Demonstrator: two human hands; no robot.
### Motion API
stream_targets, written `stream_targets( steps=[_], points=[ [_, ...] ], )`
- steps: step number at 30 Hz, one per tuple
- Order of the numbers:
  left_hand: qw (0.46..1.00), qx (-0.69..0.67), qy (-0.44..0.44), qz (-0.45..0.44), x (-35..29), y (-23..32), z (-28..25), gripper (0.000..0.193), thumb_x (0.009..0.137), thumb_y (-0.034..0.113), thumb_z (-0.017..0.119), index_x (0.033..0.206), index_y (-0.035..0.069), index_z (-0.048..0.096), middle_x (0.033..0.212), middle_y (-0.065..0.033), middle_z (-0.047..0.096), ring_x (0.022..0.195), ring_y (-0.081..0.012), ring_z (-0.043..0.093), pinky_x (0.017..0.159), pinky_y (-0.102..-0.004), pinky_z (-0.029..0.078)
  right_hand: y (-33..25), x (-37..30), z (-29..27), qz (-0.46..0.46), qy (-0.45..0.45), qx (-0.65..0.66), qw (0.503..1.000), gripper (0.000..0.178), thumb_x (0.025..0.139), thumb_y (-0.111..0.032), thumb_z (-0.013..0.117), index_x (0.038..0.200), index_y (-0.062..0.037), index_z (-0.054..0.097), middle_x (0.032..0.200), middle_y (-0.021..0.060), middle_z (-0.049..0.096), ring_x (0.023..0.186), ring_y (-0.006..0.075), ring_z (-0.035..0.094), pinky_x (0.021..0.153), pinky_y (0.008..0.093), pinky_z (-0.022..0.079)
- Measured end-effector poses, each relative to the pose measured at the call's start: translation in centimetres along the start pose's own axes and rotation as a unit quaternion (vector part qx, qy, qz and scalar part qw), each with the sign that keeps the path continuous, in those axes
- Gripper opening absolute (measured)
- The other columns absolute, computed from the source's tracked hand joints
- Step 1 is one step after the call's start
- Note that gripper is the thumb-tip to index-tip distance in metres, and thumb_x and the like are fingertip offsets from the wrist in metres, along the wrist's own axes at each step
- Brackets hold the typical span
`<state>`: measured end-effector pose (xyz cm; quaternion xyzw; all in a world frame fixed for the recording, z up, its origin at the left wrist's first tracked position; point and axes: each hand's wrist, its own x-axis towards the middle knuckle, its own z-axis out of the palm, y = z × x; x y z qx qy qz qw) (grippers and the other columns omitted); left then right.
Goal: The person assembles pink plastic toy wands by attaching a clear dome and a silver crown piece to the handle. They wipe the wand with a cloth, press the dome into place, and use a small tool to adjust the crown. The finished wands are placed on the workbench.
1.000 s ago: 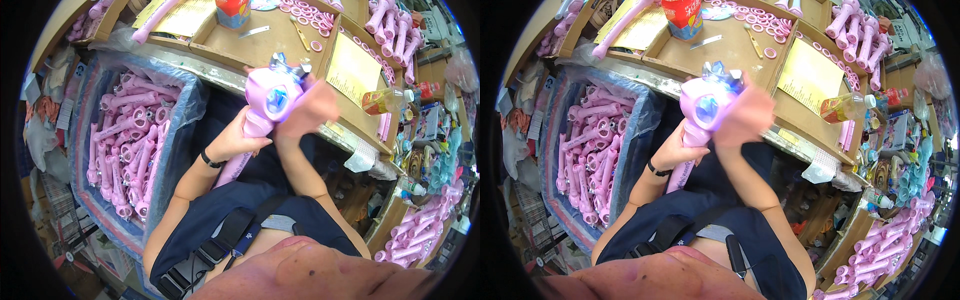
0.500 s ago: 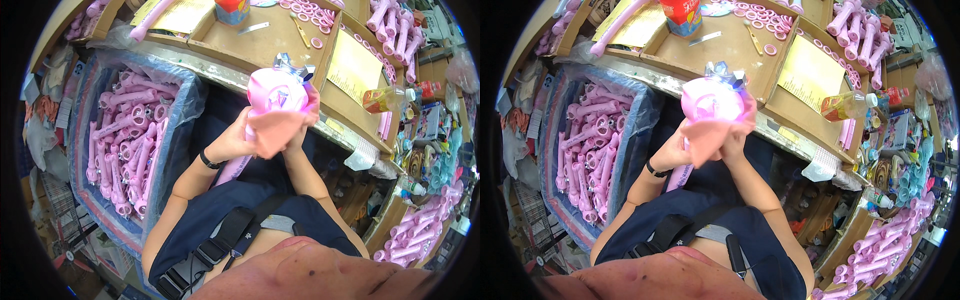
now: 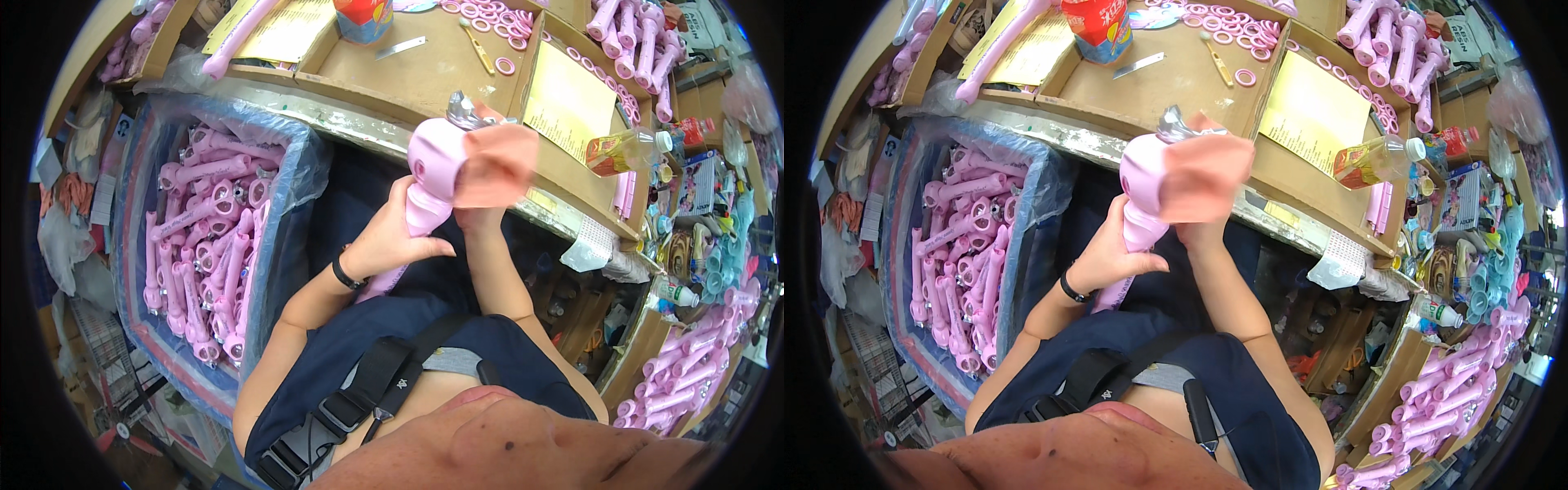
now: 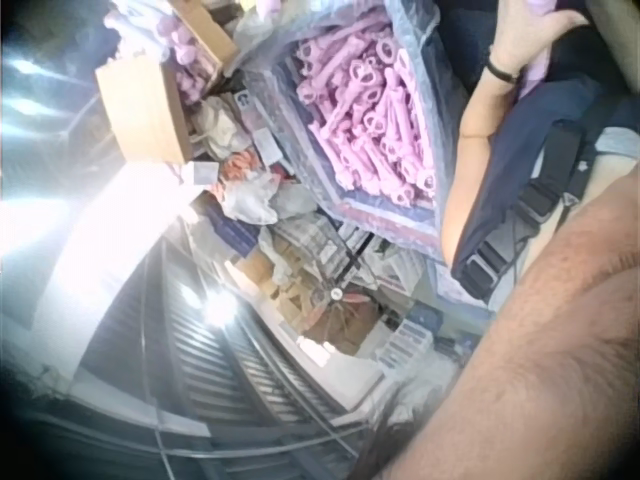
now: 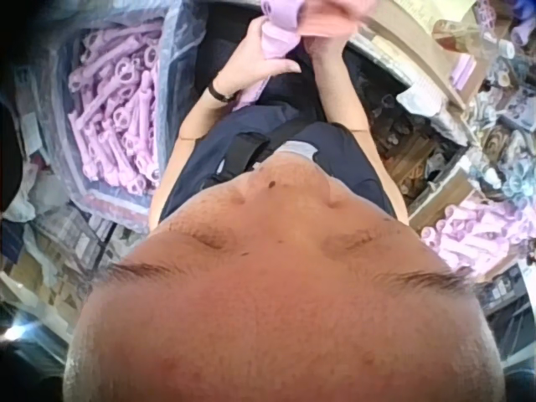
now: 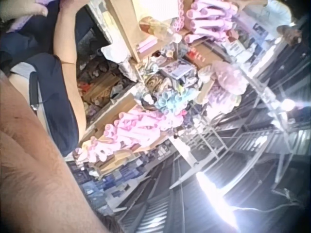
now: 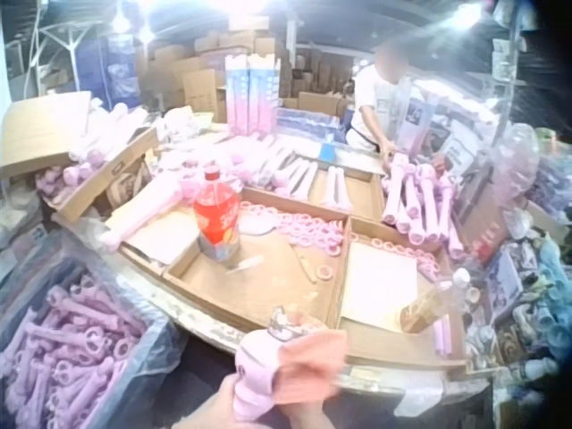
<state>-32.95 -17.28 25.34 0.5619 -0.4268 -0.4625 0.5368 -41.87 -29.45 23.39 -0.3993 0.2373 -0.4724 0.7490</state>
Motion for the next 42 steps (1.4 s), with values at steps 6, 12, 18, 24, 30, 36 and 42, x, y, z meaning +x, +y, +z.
stream_targets(
  steps=[6,12,18,24,30,36,42],
  points=[
    [0.927,-0.345,-0.122,-0.085,0.4,-1.1,-1.2,0.069,0.082,0.066,0.048,0.113,0.005,0.044,0.075,-0.0084,0.056,0.05,-0.0133,0.055,0.043,-0.0245,0.046,-0.4,0.6,0.4,0.102,-0.062,0.159,0.98,0.053,0.093,-0.048,0.044,0.126,-0.0062,0.043,0.12,0.0054,0.051,0.111,0.0171,0.05,0.096,0.0323,0.041],
    [0.927,-0.347,-0.089,-0.113,1.0,-1.2,-1.0,0.067,0.086,0.066,0.042,0.111,0.004,0.049,0.067,-0.0079,0.056,0.047,-0.0138,0.054,0.043,-0.023,0.046,2.0,-3.3,1.6,-0.063,0.039,0.094,0.993,0.051,0.094,-0.042,0.043,0.127,-0.0029,0.041,0.119,0.0081,0.051,0.11,0.0188,0.05,0.095,0.0328,0.041],
    [0.927,-0.338,-0.102,-0.125,1.1,-1.2,-0.9,0.067,0.086,0.066,0.041,0.112,0.004,0.048,0.07,-0.0074,0.056,0.048,-0.0126,0.055,0.043,-0.0226,0.046,2.7,-1.2,-3.8,-0.124,-0.019,-0.188,0.974,0.044,0.093,-0.03,0.05,0.126,-0.0032,0.042,0.118,0.0081,0.051,0.11,0.0192,0.049,0.094,0.0334,0.042],
    [0.912,-0.35,-0.166,-0.134,0.8,-1.2,-0.2,0.07,0.081,0.068,0.047,0.111,0.005,0.049,0.068,-0.0099,0.056,0.047,-0.0151,0.055,0.041,-0.0243,0.045,1.7,2.3,-7.8,-0.097,-0.179,-0.261,0.943,0.039,0.092,-0.027,0.056,0.123,-0.0065,0.045,0.119,0.0065,0.051,0.108,0.018,0.049,0.095,0.0328,0.041],
    [0.947,-0.306,-0.035,-0.087,1.4,-0.8,-1.2,0.045,0.098,0.039,0.042,0.12,0.001,0.041,0.09,-0.0119,0.059,0.069,-0.015,0.061,0.062,-0.025,0.051,2.2,-2.0,-1.0,-0.023,-0.009,-0.098,0.995,0.051,0.085,-0.033,0.059,0.124,-0.0062,0.042,0.122,0.0068,0.049,0.113,0.0211,0.049,0.098,0.034,0.04],
    [0.986,-0.153,0.042,0.047,1.7,-0.2,0.0,0.05,0.097,0.025,0.046,0.135,0.0,0.026,0.115,-0.0117,0.05,0.099,-0.0138,0.054,0.086,-0.0269,0.045,5.8,-2.1,-1.9,-0.096,-0.117,-0.196,0.969,0.031,0.061,-0.021,0.069,0.087,-0.0068,0.06,0.088,0.0041,0.06,0.094,0.0213,0.059,0.093,0.0261,0.041],
    [0.909,-0.376,-0.173,-0.042,1.3,-0.3,-1.0,0.064,0.092,0.061,0.034,0.112,0.002,0.049,0.075,-0.0125,0.059,0.048,-0.0167,0.055,0.042,-0.0246,0.044,-2.4,-1.2,-1.9,-0.06,-0.005,-0.249,0.967,0.02,0.058,-0.015,0.073,0.074,-0.0057,0.067,0.078,0.0074,0.062,0.086,0.0214,0.059,0.083,0.0228,0.043]
  ],
)
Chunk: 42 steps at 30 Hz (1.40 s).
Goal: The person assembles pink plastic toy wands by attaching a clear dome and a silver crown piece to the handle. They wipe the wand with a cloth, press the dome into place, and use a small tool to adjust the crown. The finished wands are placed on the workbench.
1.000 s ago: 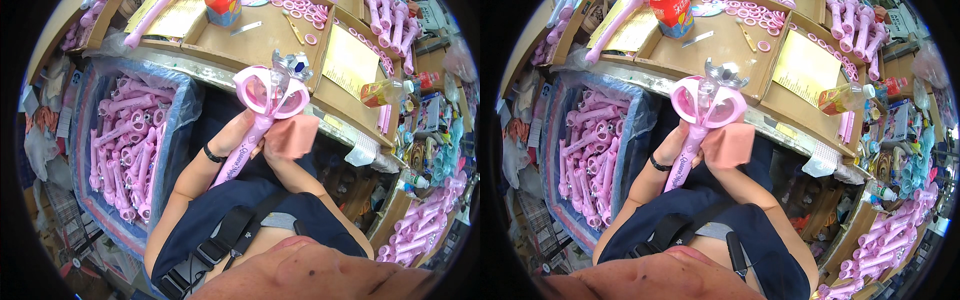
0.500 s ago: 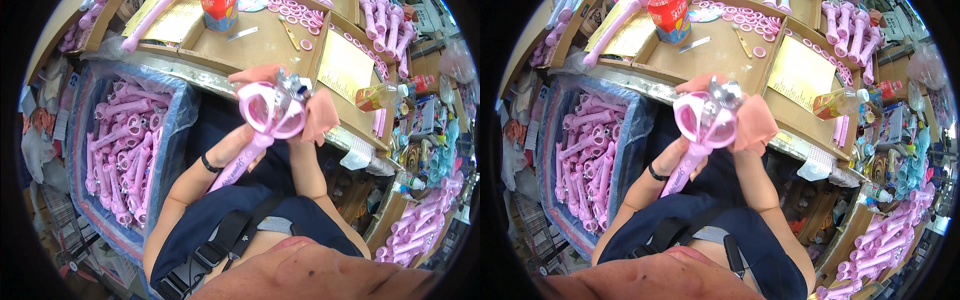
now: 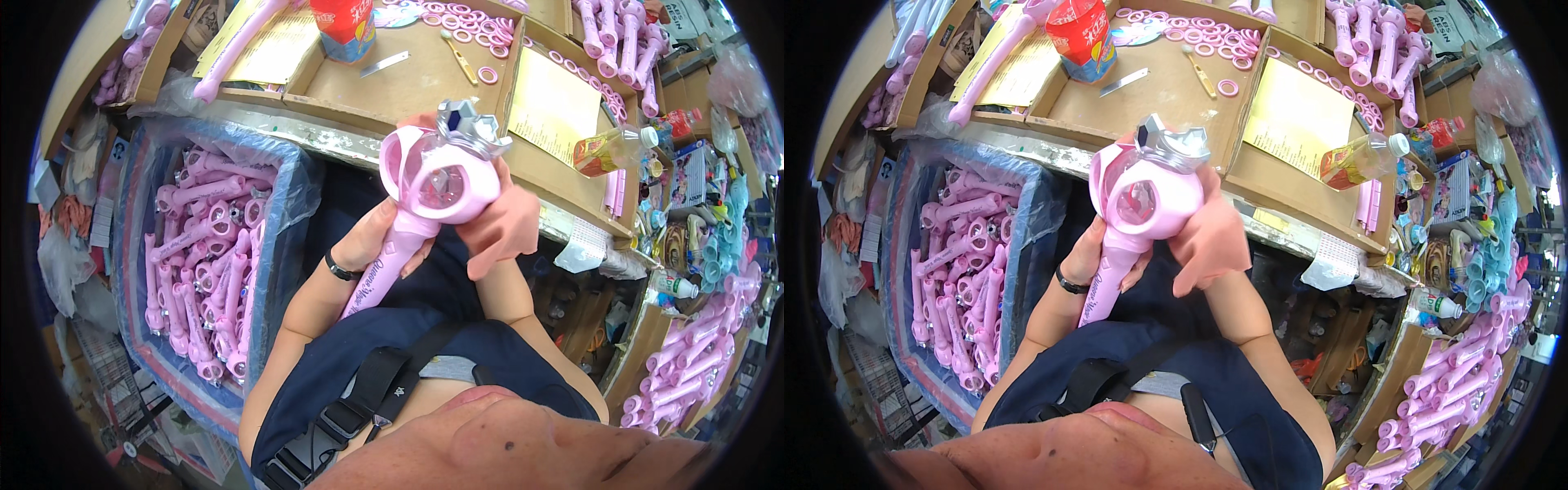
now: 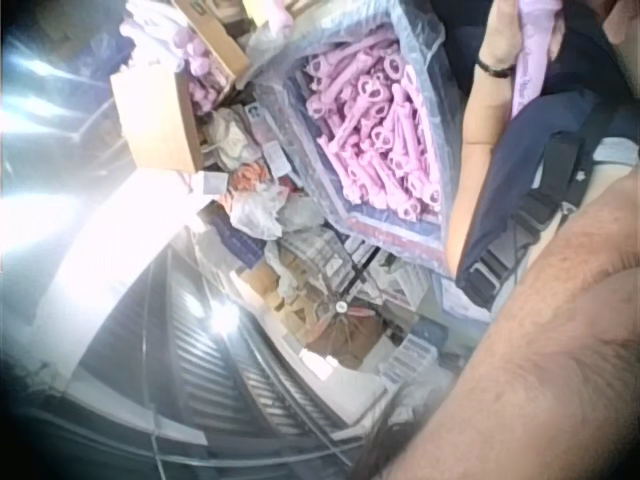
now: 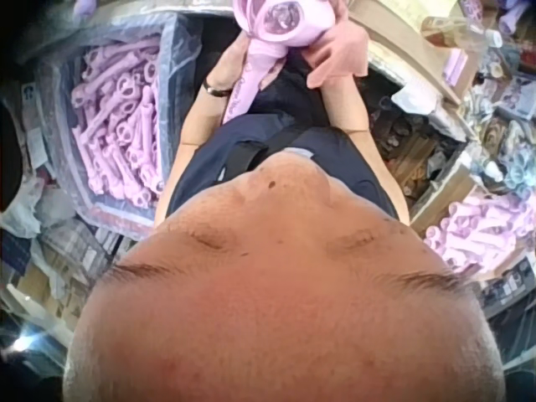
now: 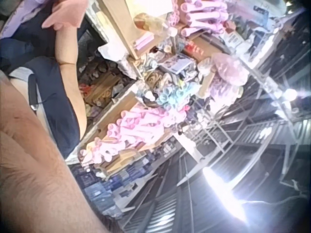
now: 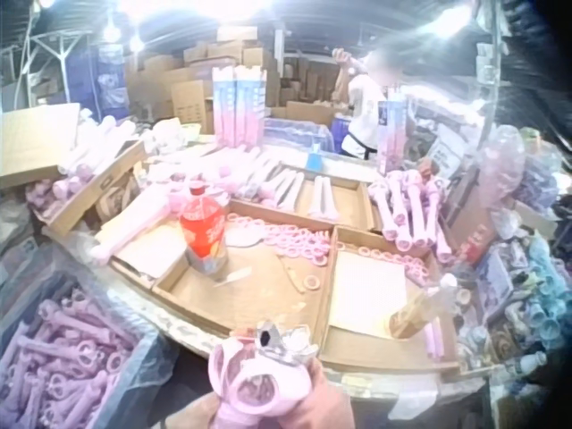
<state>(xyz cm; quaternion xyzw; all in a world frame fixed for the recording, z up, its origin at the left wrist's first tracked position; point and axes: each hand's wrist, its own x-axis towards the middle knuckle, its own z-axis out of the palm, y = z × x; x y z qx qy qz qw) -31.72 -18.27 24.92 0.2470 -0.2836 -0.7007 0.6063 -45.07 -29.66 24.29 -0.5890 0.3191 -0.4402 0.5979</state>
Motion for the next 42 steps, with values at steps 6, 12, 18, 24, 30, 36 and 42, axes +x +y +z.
stream_targets(
  steps=[6,12,18,24,30,36,42],
  points=[
    [0.989,0.08,0.125,0.001,0.4,-0.2,0.7,0.071,0.088,0.061,0.044,0.125,0.001,0.039,0.084,-0.0158,0.062,0.057,-0.0182,0.062,0.048,-0.0264,0.051,-1.7,4.0,1.0,-0.411,0.03,-0.196,0.89,0.027,0.079,-0.021,0.063,0.1,-0.0041,0.058,0.09,0.0052,0.059,0.079,0.0193,0.054,0.072,0.0241,0.044],
    [0.966,0.19,0.175,0.005,-0.2,0.3,1.1,0.061,0.082,0.03,0.07,0.125,-0.001,0.04,0.095,-0.0104,0.06,0.072,-0.0142,0.062,0.061,-0.0263,0.052,-0.5,4.3,1.8,0.019,-0.256,0.249,0.934,0.035,0.089,-0.022,0.055,0.115,0.0018,0.051,0.103,0.0114,0.059,0.089,0.0158,0.057,0.078,0.0251,0.047],
    [0.973,-0.202,-0.094,-0.063,0.9,-0.9,-0.1,0.074,0.078,0.058,0.062,0.122,0.001,0.046,0.089,-0.0212,0.062,0.053,-0.0216,0.061,0.046,-0.0276,0.051,-2.1,2.6,0.5,0.009,-0.137,0.037,0.99,0.032,0.078,-0.018,0.061,0.103,0.0024,0.059,0.096,0.0123,0.063,0.083,0.0196,0.059,0.072,0.0262,0.047],
    [0.957,0.23,0.175,0.033,-0.5,0.0,0.3,0.05,0.096,0.044,0.043,0.121,0.0,0.04,0.097,-0.0119,0.057,0.071,-0.015,0.062,0.059,-0.0272,0.053,3.0,2.4,0.5,-0.1,-0.049,-0.229,0.967,0.031,0.078,-0.019,0.059,0.102,0.0007,0.055,0.09,0.0111,0.058,0.084,0.0253,0.054,0.075,0.0326,0.044],
    [0.923,0.297,0.207,0.128,0.6,-0.8,-0.5,0.062,0.095,0.051,0.04,0.129,0.0,0.037,0.115,-0.0107,0.052,0.103,-0.0135,0.051,0.088,-0.0281,0.043,-0.2,-1.8,7.0,0.029,0.134,0.301,0.944,0.073,0.077,-0.015,0.072,0.136,-0.002,0.03,0.127,0.013,0.044,0.118,0.0234,0.046,0.097,0.0362,0.042],
    [0.984,0.124,0.126,-0.015,-0.9,-0.8,-1.1,0.069,0.09,0.062,0.036,0.122,0.001,0.043,0.095,-0.0127,0.059,0.07,-0.0161,0.062,0.061,-0.0267,0.052,-1.6,-0.2,3.2,-0.021,-0.088,0.156,0.984,0.061,0.08,-0.017,0.066,0.131,-0.0018,0.036,0.121,0.0116,0.05,0.107,0.0196,0.054,0.091,0.0313,0.046],
    [0.994,-0.09,0.019,-0.059,-0.1,-1.2,-1.1,0.075,0.088,0.068,0.024,0.118,0.003,0.045,0.077,-0.0193,0.06,0.047,-0.0218,0.058,0.042,-0.0288,0.048,5.9,0.7,4.1,0.089,-0.168,0.646,0.74,0.049,0.094,-0.031,0.048,0.131,-0.0017,0.038,0.127,0.0118,0.047,0.115,0.0195,0.047,0.098,0.0304,0.04]
  ],
)
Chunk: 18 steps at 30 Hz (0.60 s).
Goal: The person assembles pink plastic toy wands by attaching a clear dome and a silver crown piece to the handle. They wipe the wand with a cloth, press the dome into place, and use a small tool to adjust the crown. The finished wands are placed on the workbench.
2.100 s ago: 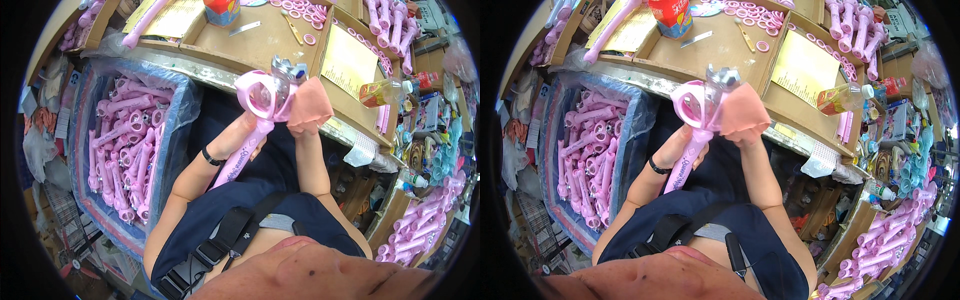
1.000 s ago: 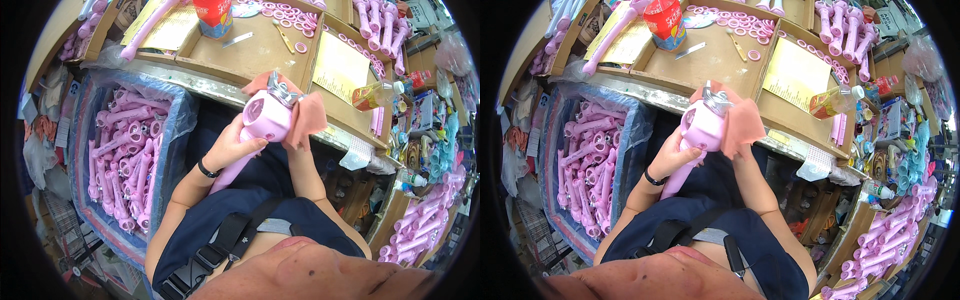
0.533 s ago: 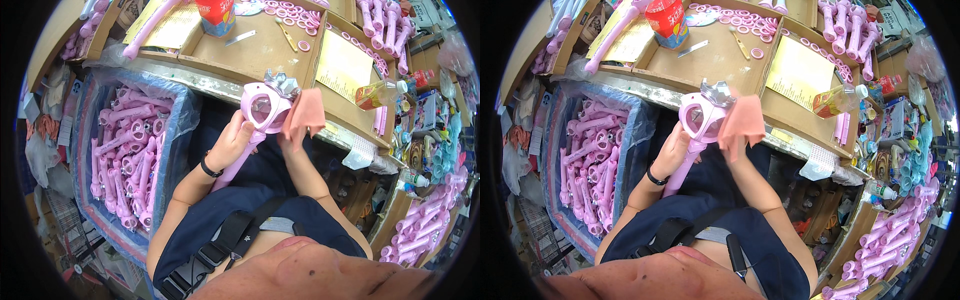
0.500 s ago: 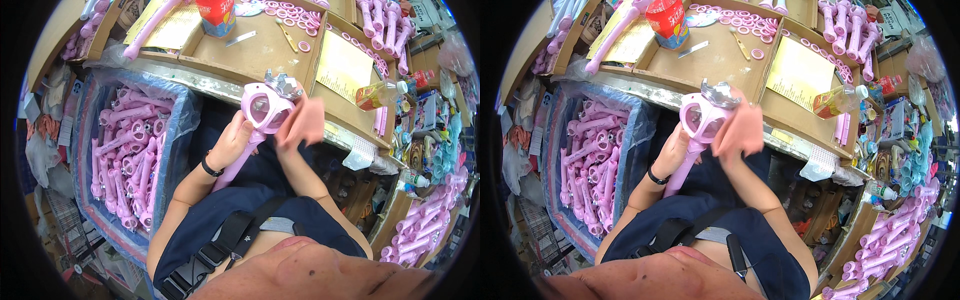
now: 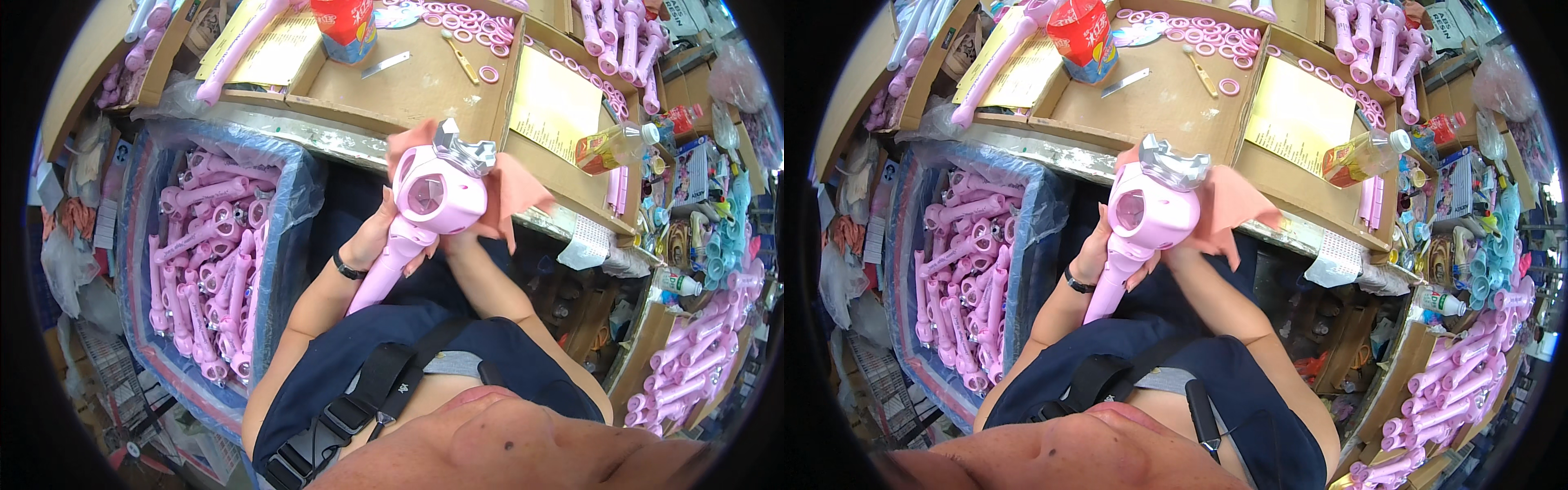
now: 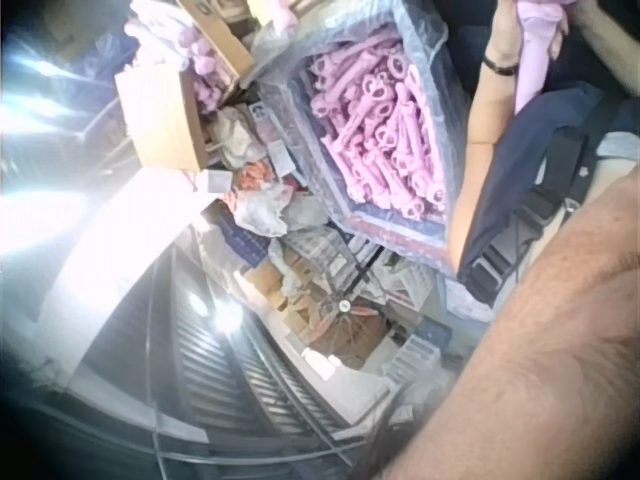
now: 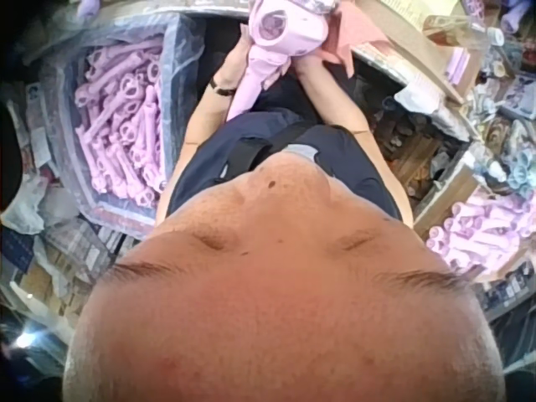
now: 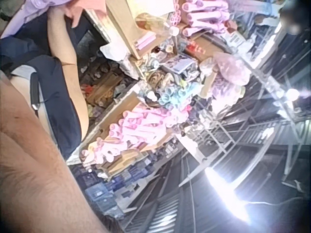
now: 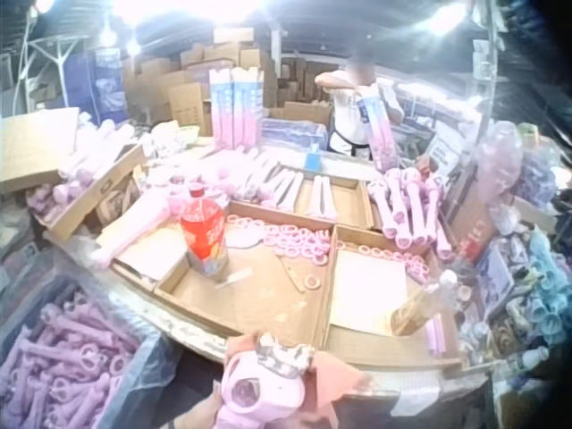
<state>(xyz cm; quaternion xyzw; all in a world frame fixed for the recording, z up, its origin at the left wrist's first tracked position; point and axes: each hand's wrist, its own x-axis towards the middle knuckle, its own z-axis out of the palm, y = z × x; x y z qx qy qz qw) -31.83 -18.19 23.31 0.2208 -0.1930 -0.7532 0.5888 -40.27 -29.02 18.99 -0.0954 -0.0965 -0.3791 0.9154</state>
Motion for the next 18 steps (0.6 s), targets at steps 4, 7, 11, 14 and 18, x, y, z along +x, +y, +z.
stream_targets(
  steps=[4,7,11,14,18],
  points=[
    [0.996,-0.07,-0.018,0.044,0.1,0.6,-0.8,0.078,0.09,0.067,0.022,0.112,-0.002,0.05,0.072,-0.0225,0.06,0.042,-0.0239,0.056,0.037,-0.0302,0.046,0.9,-3.7,-1.0,-0.227,0.052,-0.863,0.449,0.053,0.088,-0.026,0.051,0.133,-0.0002,0.037,0.13,0.0167,0.042,0.121,0.0267,0.042,0.097,0.0322,0.037],
    [0.995,-0.084,0.045,0.023,0.4,0.9,-1.3,0.079,0.089,0.068,0.022,0.109,-0.003,0.052,0.073,-0.0196,0.061,0.045,-0.0232,0.057,0.039,-0.0302,0.048,0.1,-4.0,-0.3,-0.056,0.194,-0.706,0.679,0.052,0.087,-0.024,0.052,0.131,-0.0014,0.035,0.123,0.0192,0.045,0.119,0.0298,0.043,0.098,0.0364,0.034],
    [0.931,0.194,0.25,0.182,0.6,0.8,-1.3,0.071,0.089,0.063,0.038,0.119,-0.001,0.043,0.087,-0.0149,0.061,0.059,-0.02,0.062,0.05,-0.0287,0.052,-1.4,-1.0,0.7,0.023,0.141,-0.968,0.204,0.042,0.084,-0.013,0.05,0.123,-0.0004,0.042,0.113,0.0193,0.046,0.111,0.0285,0.046,0.094,0.0374,0.038],
    [0.937,0.234,0.183,0.183,-0.3,1.9,-1.7,0.07,0.088,0.059,0.047,0.125,0.0,0.039,0.093,-0.0148,0.061,0.063,-0.019,0.063,0.054,-0.0281,0.054,-4.4,2.9,1.5,-0.061,0.105,-0.965,0.234,0.026,0.087,-0.011,0.046,0.108,0.0025,0.049,0.103,0.0176,0.052,0.097,0.0285,0.054,0.086,0.0353,0.045],
    [0.986,0.076,0.113,0.097,-0.3,2.9,-2.4,0.063,0.091,0.055,0.042,0.124,0.001,0.043,0.094,-0.0189,0.062,0.06,-0.0207,0.063,0.051,-0.0283,0.054,-9.4,7.6,3.8,-0.117,0.087,-0.692,0.707,0.032,0.086,-0.021,0.059,0.112,-0.0038,0.052,0.106,0.0093,0.057,0.089,0.0229,0.059,0.076,0.0317,0.048]
  ],
)
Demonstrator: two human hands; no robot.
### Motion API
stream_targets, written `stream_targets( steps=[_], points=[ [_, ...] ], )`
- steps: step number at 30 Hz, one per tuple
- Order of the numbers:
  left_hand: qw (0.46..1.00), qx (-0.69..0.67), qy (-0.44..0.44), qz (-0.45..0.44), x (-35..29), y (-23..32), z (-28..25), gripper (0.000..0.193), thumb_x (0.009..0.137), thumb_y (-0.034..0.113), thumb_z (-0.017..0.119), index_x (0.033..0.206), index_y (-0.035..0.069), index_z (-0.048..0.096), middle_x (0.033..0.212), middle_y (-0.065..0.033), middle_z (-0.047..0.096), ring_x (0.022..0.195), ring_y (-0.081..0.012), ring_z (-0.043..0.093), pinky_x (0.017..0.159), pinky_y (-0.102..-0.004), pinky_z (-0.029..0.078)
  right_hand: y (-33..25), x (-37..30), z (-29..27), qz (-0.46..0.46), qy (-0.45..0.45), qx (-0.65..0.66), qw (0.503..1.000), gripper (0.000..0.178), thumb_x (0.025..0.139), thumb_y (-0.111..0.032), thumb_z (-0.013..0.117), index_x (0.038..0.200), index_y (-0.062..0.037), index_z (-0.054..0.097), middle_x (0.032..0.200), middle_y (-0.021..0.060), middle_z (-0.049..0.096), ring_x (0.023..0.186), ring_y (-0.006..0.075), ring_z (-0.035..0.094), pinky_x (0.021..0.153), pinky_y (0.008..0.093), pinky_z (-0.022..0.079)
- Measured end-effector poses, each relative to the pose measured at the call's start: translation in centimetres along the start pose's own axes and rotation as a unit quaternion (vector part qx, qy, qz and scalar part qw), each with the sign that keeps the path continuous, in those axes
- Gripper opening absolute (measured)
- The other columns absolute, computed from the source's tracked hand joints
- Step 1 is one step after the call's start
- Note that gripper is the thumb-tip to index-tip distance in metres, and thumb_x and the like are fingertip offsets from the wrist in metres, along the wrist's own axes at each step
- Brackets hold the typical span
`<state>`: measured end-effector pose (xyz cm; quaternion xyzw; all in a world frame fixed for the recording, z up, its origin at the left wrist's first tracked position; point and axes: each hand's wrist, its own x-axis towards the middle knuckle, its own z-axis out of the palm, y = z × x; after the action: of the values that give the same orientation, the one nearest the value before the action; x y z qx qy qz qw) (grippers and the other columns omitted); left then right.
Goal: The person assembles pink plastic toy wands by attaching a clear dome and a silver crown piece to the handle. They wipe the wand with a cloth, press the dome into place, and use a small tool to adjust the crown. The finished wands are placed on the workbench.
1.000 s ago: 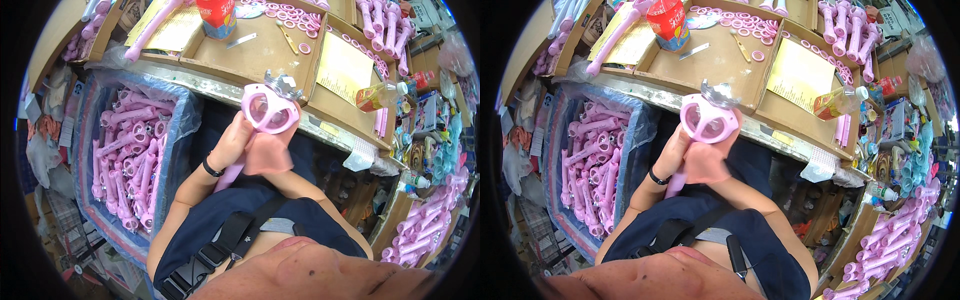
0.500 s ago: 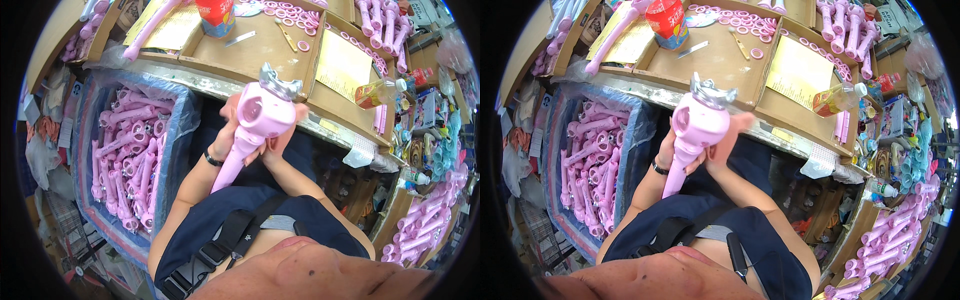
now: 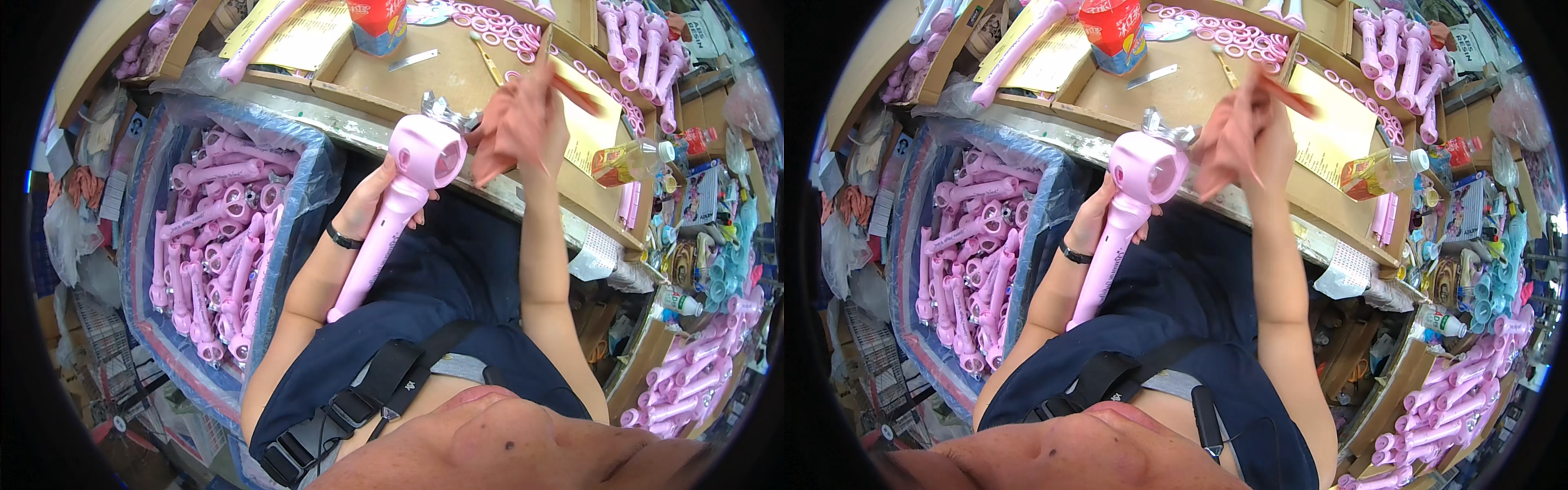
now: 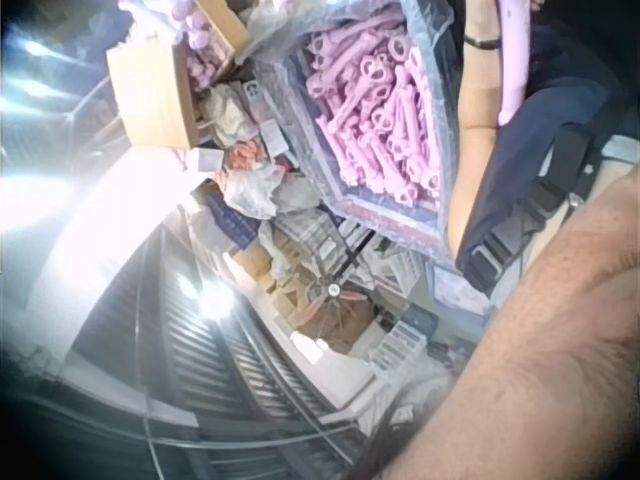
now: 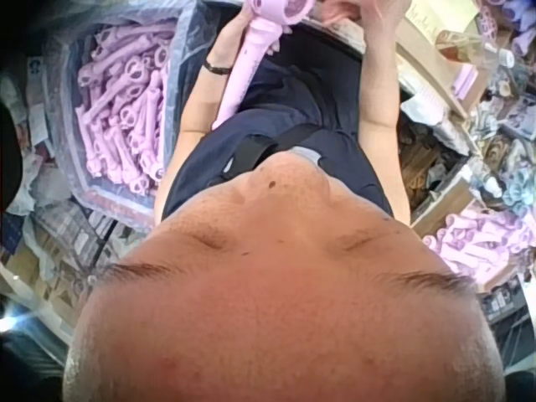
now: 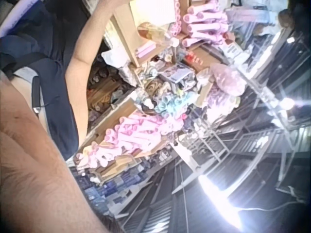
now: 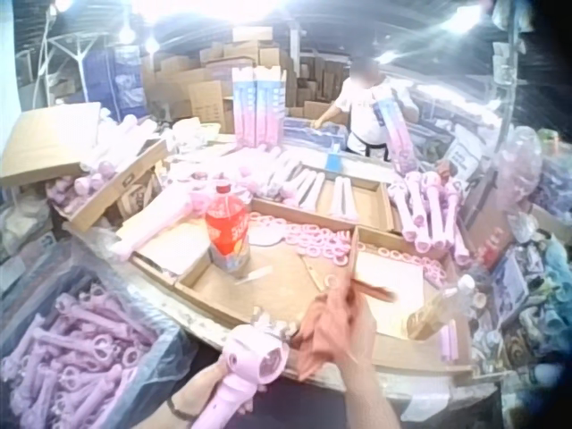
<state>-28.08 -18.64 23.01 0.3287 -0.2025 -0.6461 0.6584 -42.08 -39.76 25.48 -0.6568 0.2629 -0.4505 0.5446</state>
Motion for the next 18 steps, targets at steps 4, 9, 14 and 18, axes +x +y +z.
stream_targets(
  steps=[4,9,14,18],
  points=[
    [0.971,-0.206,-0.081,-0.091,1.1,-0.3,-0.1,0.065,0.093,0.058,0.034,0.126,0.003,0.045,0.098,-0.022,0.061,0.059,-0.0209,0.061,0.045,-0.0271,0.051,-1.9,1.8,-1.4,-0.225,0.019,-0.5,0.836,0.036,0.083,-0.025,0.065,0.109,-0.0018,0.058,0.105,0.0167,0.06,0.094,0.0313,0.058,0.081,0.041,0.045],
    [0.938,-0.305,-0.059,-0.155,1.3,-0.9,-0.1,0.068,0.091,0.062,0.035,0.129,0.006,0.041,0.101,-0.0204,0.054,0.053,-0.0187,0.054,0.039,-0.024,0.044,-1.6,-7.5,-5.6,-0.177,-0.025,-0.39,0.903,0.015,0.08,-0.008,0.065,0.095,-0.003,0.064,0.087,0.0121,0.063,0.076,0.0263,0.06,0.068,0.0326,0.048],
    [0.913,-0.369,-0.083,-0.155,1.8,-1.5,0.4,0.066,0.091,0.06,0.039,0.133,0.008,0.036,0.099,-0.0191,0.05,0.051,-0.0168,0.05,0.038,-0.0232,0.041,1.1,-12.2,-8.4,-0.141,-0.091,-0.598,0.784,0.03,0.069,-0.015,0.076,0.096,-0.0068,0.067,0.091,0.0053,0.063,0.084,0.0249,0.057,0.079,0.0373,0.045],
    [0.893,-0.411,-0.122,-0.141,2.3,-1.9,0.9,0.065,0.091,0.059,0.04,0.128,0.006,0.041,0.101,-0.019,0.055,0.057,-0.0177,0.058,0.044,-0.0219,0.048,1.9,-12.5,-10.0,-0.279,-0.09,-0.55,0.782,0.036,0.066,-0.015,0.077,0.1,-0.0076,0.066,0.091,0.0035,0.062,0.089,0.0241,0.058,0.084,0.0398,0.043]
  ],
)
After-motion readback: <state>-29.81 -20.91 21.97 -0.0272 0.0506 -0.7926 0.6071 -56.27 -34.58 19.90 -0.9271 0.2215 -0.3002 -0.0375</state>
